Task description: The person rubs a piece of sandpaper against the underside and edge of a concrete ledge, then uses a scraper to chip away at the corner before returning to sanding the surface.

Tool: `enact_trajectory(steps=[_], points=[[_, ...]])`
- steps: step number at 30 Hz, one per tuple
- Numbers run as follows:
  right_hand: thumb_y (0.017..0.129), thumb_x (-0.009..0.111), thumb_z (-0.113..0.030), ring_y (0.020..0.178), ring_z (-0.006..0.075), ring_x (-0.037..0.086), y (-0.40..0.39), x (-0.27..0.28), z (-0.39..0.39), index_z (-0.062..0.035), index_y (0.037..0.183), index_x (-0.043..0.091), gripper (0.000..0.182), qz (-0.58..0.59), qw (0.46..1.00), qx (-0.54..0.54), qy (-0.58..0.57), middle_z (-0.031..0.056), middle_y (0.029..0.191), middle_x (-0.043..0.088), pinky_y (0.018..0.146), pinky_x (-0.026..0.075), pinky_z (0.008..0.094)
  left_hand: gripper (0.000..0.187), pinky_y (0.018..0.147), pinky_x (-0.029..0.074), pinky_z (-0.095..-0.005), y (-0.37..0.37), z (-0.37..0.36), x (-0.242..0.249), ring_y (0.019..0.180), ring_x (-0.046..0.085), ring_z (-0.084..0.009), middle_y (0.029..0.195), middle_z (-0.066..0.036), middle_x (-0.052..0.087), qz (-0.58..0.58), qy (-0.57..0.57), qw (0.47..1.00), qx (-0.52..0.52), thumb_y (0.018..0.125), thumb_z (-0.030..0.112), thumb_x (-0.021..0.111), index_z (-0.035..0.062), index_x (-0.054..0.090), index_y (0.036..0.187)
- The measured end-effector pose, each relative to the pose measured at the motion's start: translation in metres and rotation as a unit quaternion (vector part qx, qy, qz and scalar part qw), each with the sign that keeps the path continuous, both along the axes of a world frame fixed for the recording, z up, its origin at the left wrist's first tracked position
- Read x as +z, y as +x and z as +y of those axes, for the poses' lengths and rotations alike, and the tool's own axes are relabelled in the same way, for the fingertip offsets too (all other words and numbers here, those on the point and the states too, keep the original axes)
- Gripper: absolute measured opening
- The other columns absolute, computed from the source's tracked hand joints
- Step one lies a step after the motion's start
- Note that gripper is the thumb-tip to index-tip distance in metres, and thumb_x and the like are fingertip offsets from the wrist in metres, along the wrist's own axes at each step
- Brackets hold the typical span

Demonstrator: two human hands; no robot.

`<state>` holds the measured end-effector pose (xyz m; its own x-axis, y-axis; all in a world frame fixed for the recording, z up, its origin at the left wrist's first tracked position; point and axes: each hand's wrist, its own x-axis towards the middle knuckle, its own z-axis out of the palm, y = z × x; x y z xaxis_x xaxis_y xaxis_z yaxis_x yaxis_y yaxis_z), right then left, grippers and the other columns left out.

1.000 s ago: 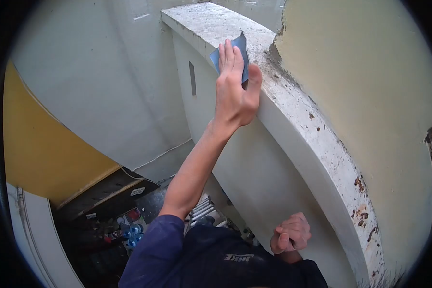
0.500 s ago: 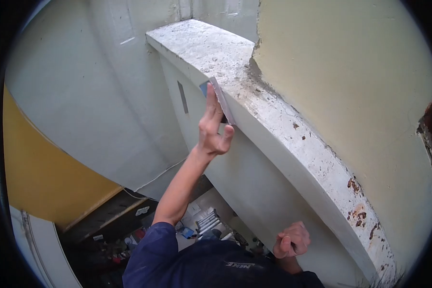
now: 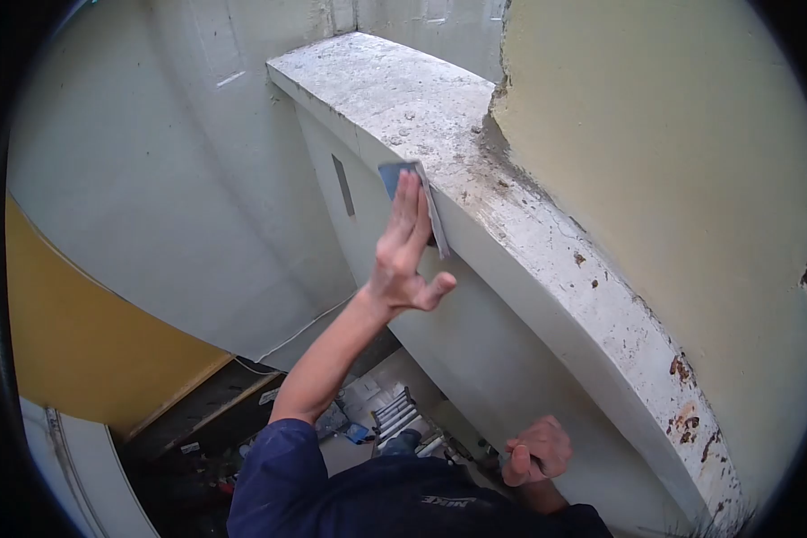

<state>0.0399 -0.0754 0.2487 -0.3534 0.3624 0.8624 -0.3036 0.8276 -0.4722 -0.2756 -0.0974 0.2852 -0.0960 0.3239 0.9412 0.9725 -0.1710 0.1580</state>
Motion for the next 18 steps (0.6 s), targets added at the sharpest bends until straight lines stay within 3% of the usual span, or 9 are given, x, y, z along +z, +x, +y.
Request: enact_trajectory(steps=[5, 10, 13, 18], points=[[0.085, 0.054, -0.01, 0.041, 0.0109, 0.049, -0.009, 0.001, 0.0, -0.0077, 0.067, 0.054, 0.019, 0.004, 1.0, 0.008, 0.004, -0.0011, 0.05, 0.055, 0.045, 0.035, 0.0259, 0.092, 0.113, 0.028, -0.0505, -0.017, -0.002, 0.026, 0.138, 0.03, -0.048, 0.146, -0.036, 0.032, 0.059, -0.008, 0.998, 0.001, 0.09, 0.061, 0.047, -0.0153, 0.033, 0.14], [0.084, 0.055, -0.009, 0.041, 0.0112, 0.049, -0.007, 0.001, -0.001, -0.0074, 0.067, 0.054, 0.017, 0.002, 1.0, 0.016, 0.005, -0.0008, 0.05, 0.056, 0.045, 0.036, 0.0257, 0.089, 0.113, 0.028, -0.0501, 0.005, 0.0, 0.005, 0.138, 0.031, -0.0474, 0.144, -0.036, 0.035, -0.016, 0.01, 1.0, 0.0, 0.092, 0.06, 0.044, -0.0156, 0.035, 0.139], [0.084, 0.055, -0.009, 0.041, 0.0114, 0.049, -0.007, 0.0, 0.0, -0.0074, 0.067, 0.054, 0.017, 0.003, 1.0, 0.007, -0.002, -0.0004, 0.05, 0.056, 0.045, 0.036, 0.026, 0.088, 0.113, 0.028, -0.0501, -0.008, -0.001, 0.041, 0.138, 0.031, -0.0475, 0.145, -0.036, 0.034, 0.02, -0.008, 1.0, -0.007, 0.092, 0.059, 0.043, -0.0152, 0.034, 0.14], [0.084, 0.054, -0.01, 0.041, 0.0113, 0.049, 0.001, -0.001, 0.0, -0.0079, 0.067, 0.054, 0.017, 0.0, 1.0, -0.009, 0.001, 0.0003, 0.051, 0.056, 0.045, 0.036, 0.0262, 0.09, 0.111, 0.03, -0.0506, 0.019, 0.005, 0.008, 0.138, 0.03, -0.0491, 0.144, -0.035, 0.036, -0.063, 0.035, 0.997, -0.007, 0.093, 0.061, 0.041, -0.0163, 0.035, 0.139]])
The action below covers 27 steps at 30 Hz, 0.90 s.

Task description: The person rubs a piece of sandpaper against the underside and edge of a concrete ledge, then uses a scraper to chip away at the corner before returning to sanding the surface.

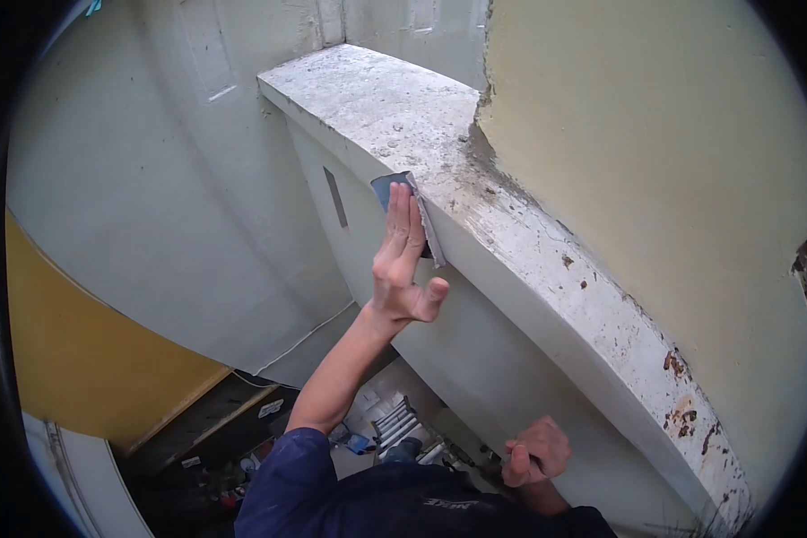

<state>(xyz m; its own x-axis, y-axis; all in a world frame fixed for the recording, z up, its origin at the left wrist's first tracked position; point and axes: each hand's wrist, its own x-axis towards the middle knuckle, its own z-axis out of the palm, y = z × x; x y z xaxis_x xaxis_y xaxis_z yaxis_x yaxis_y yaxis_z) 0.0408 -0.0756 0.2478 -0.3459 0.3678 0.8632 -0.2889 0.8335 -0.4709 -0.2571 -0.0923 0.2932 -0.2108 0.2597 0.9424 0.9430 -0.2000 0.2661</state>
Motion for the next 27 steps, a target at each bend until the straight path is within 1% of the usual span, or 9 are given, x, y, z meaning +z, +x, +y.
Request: enact_trajectory(steps=[4, 5, 7, 10, 14, 18, 22, 25, 27], points=[[0.084, 0.055, -0.011, 0.041, 0.0115, 0.049, 0.003, -0.006, 0.002, -0.0078, 0.067, 0.055, 0.017, -0.01, 1.0, -0.005, -0.014, 0.0005, 0.051, 0.057, 0.045, 0.036, 0.0265, 0.092, 0.112, 0.03, -0.0494, -0.023, 0.005, 0.03, 0.138, 0.028, -0.049, 0.145, -0.036, 0.033, 0.058, 0.012, 0.998, -0.001, 0.092, 0.062, 0.04, -0.0161, 0.033, 0.14], [0.081, 0.057, -0.009, 0.042, 0.012, 0.052, 0.006, -0.007, 0.001, -0.0071, 0.068, 0.057, 0.013, -0.018, 1.0, 0.002, -0.011, 0.0001, 0.052, 0.058, 0.046, 0.037, 0.0258, 0.092, 0.112, 0.03, -0.0494, -0.015, 0.004, 0.022, 0.138, 0.028, -0.049, 0.145, -0.036, 0.033, 0.052, 0.008, 0.999, 0.001, 0.092, 0.062, 0.04, -0.0161, 0.033, 0.14], [0.077, 0.06, -0.008, 0.043, 0.0125, 0.054, 0.006, -0.007, 0.005, -0.0065, 0.069, 0.059, 0.008, -0.018, 1.0, 0.008, -0.004, -0.0003, 0.053, 0.059, 0.046, 0.039, 0.0252, 0.092, 0.111, 0.031, -0.0499, 0.008, 0.007, 0.0, 0.139, 0.028, -0.049, 0.145, -0.037, 0.032, -0.043, 0.035, 0.998, -0.006, 0.091, 0.062, 0.041, -0.016, 0.033, 0.14], [0.077, 0.061, -0.008, 0.042, 0.0127, 0.053, 0.006, -0.008, -0.002, -0.0066, 0.067, 0.06, 0.009, -0.003, 1.0, 0.004, -0.02, -0.0004, 0.052, 0.057, 0.046, 0.037, 0.0255, 0.094, 0.112, 0.029, -0.0499, 0.004, 0.001, -0.004, 0.139, 0.026, -0.0487, 0.146, -0.038, 0.03, -0.027, 0.008, 1.0, -0.005, 0.091, 0.063, 0.04, -0.0166, 0.032, 0.14], [0.077, 0.061, -0.008, 0.042, 0.0125, 0.051, 0.001, -0.005, -0.005, -0.0067, 0.066, 0.06, 0.01, -0.008, 1.0, 0.025, -0.007, -0.0007, 0.052, 0.056, 0.045, 0.036, 0.0258, 0.095, 0.114, 0.026, -0.05, -0.009, 0.005, 0.027, 0.14, 0.025, -0.0485, 0.146, -0.038, 0.029, 0.005, 0.013, 1.0, 0.008, 0.091, 0.063, 0.039, -0.0177, 0.031, 0.14], [0.076, 0.061, -0.008, 0.042, 0.0127, 0.051, -0.001, -0.003, -0.009, -0.0071, 0.066, 0.061, 0.009, 0.017, 0.999, 0.028, -0.01, -0.0006, 0.051, 0.055, 0.044, 0.036, 0.026, 0.094, 0.114, 0.025, -0.0479, 0.019, 0.003, -0.004, 0.14, 0.024, -0.0486, 0.145, -0.038, 0.03, -0.053, 0.016, 0.998, -0.009, 0.092, 0.062, 0.04, -0.0189, 0.033, 0.138], [0.075, 0.062, -0.008, 0.042, 0.0129, 0.05, 0.0, -0.005, -0.009, -0.0075, 0.065, 0.06, 0.01, -0.013, 1.0, 0.024, -0.009, -0.0003, 0.051, 0.054, 0.044, 0.035, 0.0261, 0.093, 0.114, 0.026, -0.0478, -0.005, 0.004, 0.028, 0.14, 0.023, -0.0484, 0.146, -0.038, 0.029, -0.011, 0.026, 0.999, -0.015, 0.092, 0.062, 0.041, -0.0187, 0.033, 0.138], [0.075, 0.062, -0.007, 0.042, 0.0126, 0.05, 0.0, -0.007, -0.01, -0.0075, 0.065, 0.06, 0.011, -0.012, 1.0, 0.025, -0.01, -0.0002, 0.051, 0.055, 0.044, 0.036, 0.0264, 0.092, 0.113, 0.027, -0.0492, 0.012, 0.006, 0.006, 0.14, 0.024, -0.0487, 0.146, -0.038, 0.028, -0.055, 0.058, 0.996, -0.027, 0.092, 0.061, 0.041, -0.0184, 0.032, 0.139], [0.075, 0.062, -0.008, 0.041, 0.013, 0.05, 0.002, -0.008, -0.013, -0.0074, 0.064, 0.06, 0.011, 0.0, 1.0, 0.013, -0.025, 0.0002, 0.051, 0.055, 0.045, 0.036, 0.0264, 0.091, 0.113, 0.027, -0.0492, 0.024, 0.002, -0.036, 0.14, 0.023, -0.0489, 0.147, -0.037, 0.028, -0.08, -0.003, 0.996, -0.03, 0.09, 0.057, 0.05, -0.0183, 0.034, 0.138]])
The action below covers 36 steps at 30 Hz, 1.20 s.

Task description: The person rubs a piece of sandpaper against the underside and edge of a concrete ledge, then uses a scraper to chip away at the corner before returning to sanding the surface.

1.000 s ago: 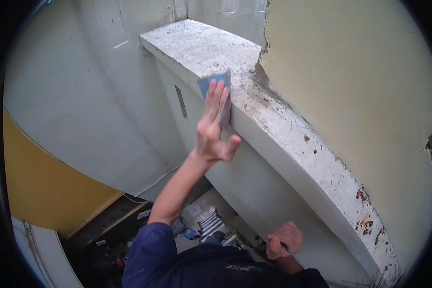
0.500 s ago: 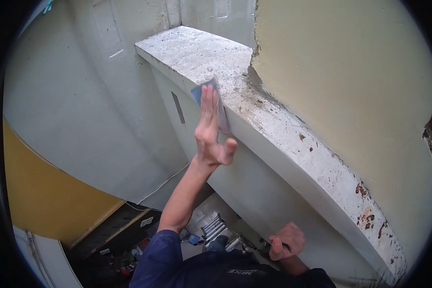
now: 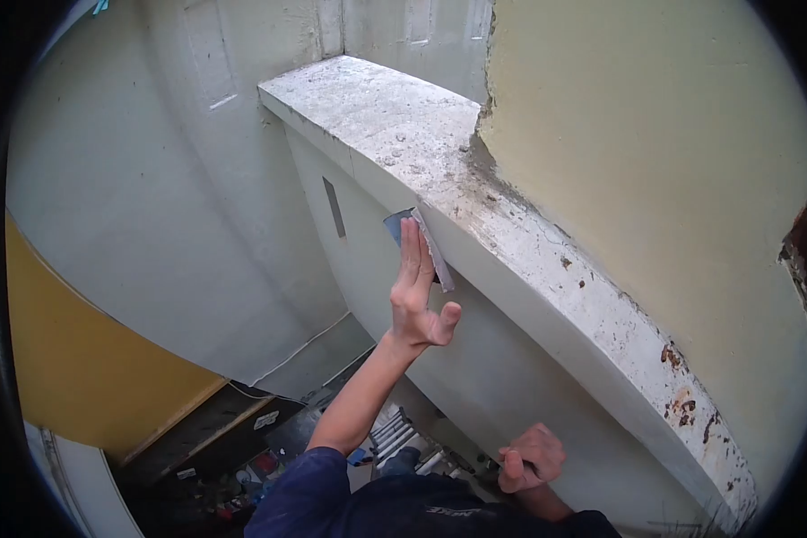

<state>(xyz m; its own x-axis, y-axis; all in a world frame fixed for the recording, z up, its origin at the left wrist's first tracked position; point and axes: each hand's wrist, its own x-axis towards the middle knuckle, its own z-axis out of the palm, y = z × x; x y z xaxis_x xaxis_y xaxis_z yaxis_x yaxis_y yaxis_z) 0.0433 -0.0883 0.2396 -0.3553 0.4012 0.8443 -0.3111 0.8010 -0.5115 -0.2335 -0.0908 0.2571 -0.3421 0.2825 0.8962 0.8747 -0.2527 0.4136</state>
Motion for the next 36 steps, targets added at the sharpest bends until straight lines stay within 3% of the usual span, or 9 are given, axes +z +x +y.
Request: enact_trajectory(steps=[6, 13, 15, 18, 24, 26, 28, 30, 36], points=[[0.073, 0.067, -0.01, 0.048, 0.0151, 0.055, -0.016, 0.021, 0.004, -0.0056, 0.077, 0.066, 0.005, -0.099, 0.992, 0.01, 0.084, 0.0026, 0.06, 0.061, 0.047, 0.04, 0.0274, 0.061, 0.106, 0.038, -0.0493, 0.016, -0.005, -0.005, 0.134, 0.038, -0.0476, 0.138, -0.035, 0.043, -0.038, -0.014, 0.999, 0.026, 0.082, 0.02, 0.072, -0.0178, 0.052, 0.124], [0.075, 0.075, -0.02, 0.094, 0.0309, 0.066, -0.105, 0.058, 0.025, 0.0069, 0.12, 0.056, 0.056, -0.181, 0.983, -0.014, -0.021, 0.0215, 0.109, 0.064, 0.068, 0.053, 0.0326, 0.034, 0.09, 0.052, -0.0387, 0.025, -0.016, -0.002, 0.117, 0.058, -0.0436, 0.118, -0.032, 0.061, 0.014, 0.068, 0.996, 0.06, 0.085, 0.005, 0.063, -0.0143, 0.061, 0.113], [0.073, 0.082, -0.03, 0.107, 0.0352, 0.062, -0.119, 0.06, 0.03, 0.0108, 0.127, 0.05, 0.075, -0.184, 0.982, 0.025, 0.013, 0.0253, 0.118, 0.06, 0.079, 0.053, 0.0355, 0.03, 0.081, 0.054, -0.0348, 0.039, -0.035, -0.002, 0.101, 0.067, -0.0373, 0.11, -0.029, 0.065, -0.086, 0.1, 0.988, -0.079, 0.086, 0.005, 0.06, -0.0131, 0.063, 0.111], [0.066, 0.088, -0.034, 0.106, 0.0341, 0.063, -0.127, 0.058, 0.037, 0.012, 0.127, 0.049, 0.086, -0.203, 0.975, 0.091, 0.006, 0.0246, 0.116, 0.062, 0.084, 0.053, 0.0365, 0.027, 0.075, 0.055, -0.0348, 0.052, -0.062, -0.008, 0.085, 0.071, -0.032, 0.1, -0.025, 0.069, -0.229, 0.005, 0.956, -0.184, 0.088, 0.006, 0.06, -0.0115, 0.065, 0.108], [0.064, 0.09, -0.017, 0.085, 0.0249, 0.069, -0.115, 0.04, 0.07, 0.0069, 0.118, 0.06, 0.066, -0.266, 0.956, 0.109, 0.059, 0.0183, 0.095, 0.068, 0.073, 0.054, 0.0341, 0.019, 0.065, 0.055, -0.0293, 0.015, -0.055, 0.014, 0.071, 0.071, -0.0203, 0.083, -0.017, 0.072, -0.166, 0.039, 0.931, -0.323, 0.085, 0.011, 0.065, -0.0053, 0.07, 0.093], [0.074, 0.083, -0.019, 0.072, 0.0237, 0.066, -0.117, 0.039, 0.069, 0.0048, 0.113, 0.064, 0.05, -0.211, 0.971, 0.06, 0.092, 0.0154, 0.083, 0.066, 0.064, 0.053, 0.0349, 0.02, 0.07, 0.055, -0.0296, 0.0, -0.047, 0.02, 0.077, 0.071, -0.0235, 0.093, -0.019, 0.072, -0.164, 0.058, 0.961, -0.213, 0.083, 0.011, 0.07, -0.0057, 0.07, 0.094], [0.088, 0.069, -0.026, 0.064, 0.0236, 0.062, -0.104, 0.028, 0.085, 0.0046, 0.113, 0.064, 0.04, -0.289, 0.908, 0.027, 0.303, 0.0123, 0.076, 0.062, 0.059, 0.051, 0.0358, 0.026, 0.073, 0.054, -0.0298, -0.012, -0.021, 0.045, 0.085, 0.068, -0.0239, 0.104, -0.018, 0.071, -0.216, 0.152, 0.961, -0.083, 0.078, 0.011, 0.076, -0.0064, 0.071, 0.097], [0.096, 0.054, -0.03, 0.061, 0.0233, 0.058, -0.109, 0.025, 0.085, 0.0035, 0.112, 0.065, 0.038, -0.257, 0.898, 0.021, 0.358, 0.0101, 0.073, 0.058, 0.057, 0.048, 0.0362, 0.033, 0.078, 0.05, -0.0297, -0.033, -0.007, 0.066, 0.089, 0.06, -0.0213, 0.113, -0.014, 0.069, -0.107, 0.17, 0.979, 0.034, 0.075, 0.013, 0.081, -0.0031, 0.072, 0.102], [0.094, 0.053, -0.031, 0.061, 0.0214, 0.057, -0.11, 0.026, 0.088, 0.0025, 0.107, 0.068, 0.039, -0.27, 0.889, 0.034, 0.368, 0.0087, 0.071, 0.057, 0.057, 0.047, 0.0342, 0.032, 0.081, 0.043, -0.0303, -0.062, 0.005, 0.065, 0.083, 0.052, -0.0198, 0.11, -0.007, 0.072, 0.004, 0.153, 0.988, 0.011, 0.073, 0.011, 0.081, 0.0053, 0.074, 0.104]])
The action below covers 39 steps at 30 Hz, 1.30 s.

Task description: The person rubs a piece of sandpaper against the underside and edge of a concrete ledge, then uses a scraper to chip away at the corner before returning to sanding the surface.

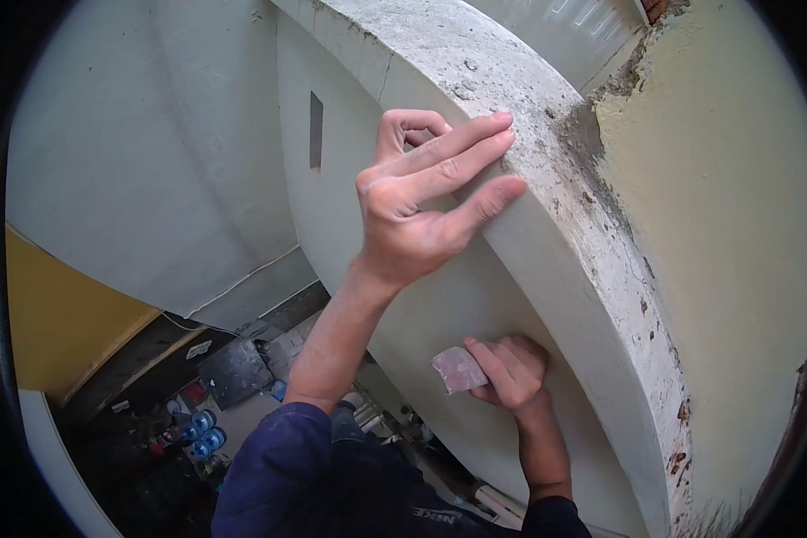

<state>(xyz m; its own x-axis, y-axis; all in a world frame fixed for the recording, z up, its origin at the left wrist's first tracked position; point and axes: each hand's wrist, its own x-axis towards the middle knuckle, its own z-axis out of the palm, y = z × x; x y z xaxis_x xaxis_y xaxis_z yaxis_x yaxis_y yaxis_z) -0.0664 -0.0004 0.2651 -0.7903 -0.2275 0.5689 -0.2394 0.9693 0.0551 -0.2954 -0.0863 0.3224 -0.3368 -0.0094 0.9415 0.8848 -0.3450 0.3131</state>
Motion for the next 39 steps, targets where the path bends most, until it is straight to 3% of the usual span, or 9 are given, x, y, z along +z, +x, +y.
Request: enact_trajectory(steps=[2, 13, 21, 28, 30, 39], points=[[0.066, 0.074, -0.02, 0.056, 0.0212, 0.057, -0.002, 0.005, 0.0, 0.0032, 0.105, 0.066, 0.046, -0.014, 1.0, 0.023, -0.012, 0.0101, 0.075, 0.063, 0.051, 0.045, 0.0331, 0.03, 0.08, 0.043, -0.0299, -0.004, -0.001, 0.001, 0.082, 0.052, -0.0199, 0.107, -0.007, 0.073, 0.009, -0.002, 1.0, -0.005, 0.074, 0.01, 0.08, 0.0053, 0.075, 0.103], [0.074, 0.071, -0.025, 0.055, 0.0188, 0.057, -0.005, 0.001, -0.001, 0.0021, 0.103, 0.067, 0.04, 0.012, 1.0, 0.018, 0.003, 0.0075, 0.073, 0.063, 0.048, 0.041, 0.031, 0.023, 0.072, 0.044, -0.0291, -0.014, 0.0, 0.006, 0.076, 0.053, -0.0197, 0.097, -0.008, 0.074, 0.05, 0.002, 0.998, -0.022, 0.073, 0.003, 0.077, 0.0046, 0.076, 0.096], [0.069, 0.069, -0.026, 0.054, 0.0172, 0.056, -0.006, 0.001, 0.0, 0.0012, 0.099, 0.068, 0.041, 0.006, 0.999, 0.007, 0.04, 0.0056, 0.072, 0.061, 0.049, 0.041, 0.0303, 0.027, 0.065, 0.05, -0.027, -0.009, 0.011, 0.006, 0.069, 0.057, -0.0196, 0.092, -0.002, 0.074, 0.094, 0.071, 0.986, 0.122, 0.066, -0.001, 0.073, 0.0075, 0.075, 0.091], [0.065, 0.065, -0.027, 0.053, 0.0166, 0.055, -0.009, 0.0, -0.002, 0.0, 0.097, 0.069, 0.042, 0.033, 0.998, -0.006, 0.057, 0.0047, 0.069, 0.059, 0.048, 0.04, 0.0299, 0.027, 0.064, 0.051, -0.0272, -0.013, 0.011, 0.006, 0.071, 0.06, -0.0194, 0.093, -0.004, 0.074, 0.068, 0.074, 0.99, 0.103, 0.066, -0.003, 0.072, 0.0055, 0.075, 0.091], [0.064, 0.065, -0.028, 0.053, 0.0167, 0.054, -0.01, -0.001, -0.002, 0.0, 0.097, 0.069, 0.043, 0.036, 0.998, -0.003, 0.057, 0.0046, 0.068, 0.058, 0.048, 0.04, 0.0299, 0.027, 0.065, 0.052, -0.0276, -0.021, 0.01, 0.001, 0.073, 0.061, -0.0186, 0.096, -0.006, 0.074, 0.038, 0.073, 0.997, 0.013, 0.067, -0.003, 0.073, 0.005, 0.075, 0.093], [0.066, 0.066, -0.028, 0.053, 0.0162, 0.054, -0.012, -0.003, -0.003, -0.0006, 0.097, 0.069, 0.042, 0.046, 0.996, -0.004, 0.072, 0.0037, 0.066, 0.056, 0.047, 0.038, 0.03, 0.029, 0.07, 0.051, -0.0287, -0.016, 0.0, 0.002, 0.079, 0.062, -0.0212, 0.1, -0.012, 0.073, 0.048, 0.036, 0.998, -0.02, 0.072, -0.001, 0.077, 0.0006, 0.073, 0.101]])
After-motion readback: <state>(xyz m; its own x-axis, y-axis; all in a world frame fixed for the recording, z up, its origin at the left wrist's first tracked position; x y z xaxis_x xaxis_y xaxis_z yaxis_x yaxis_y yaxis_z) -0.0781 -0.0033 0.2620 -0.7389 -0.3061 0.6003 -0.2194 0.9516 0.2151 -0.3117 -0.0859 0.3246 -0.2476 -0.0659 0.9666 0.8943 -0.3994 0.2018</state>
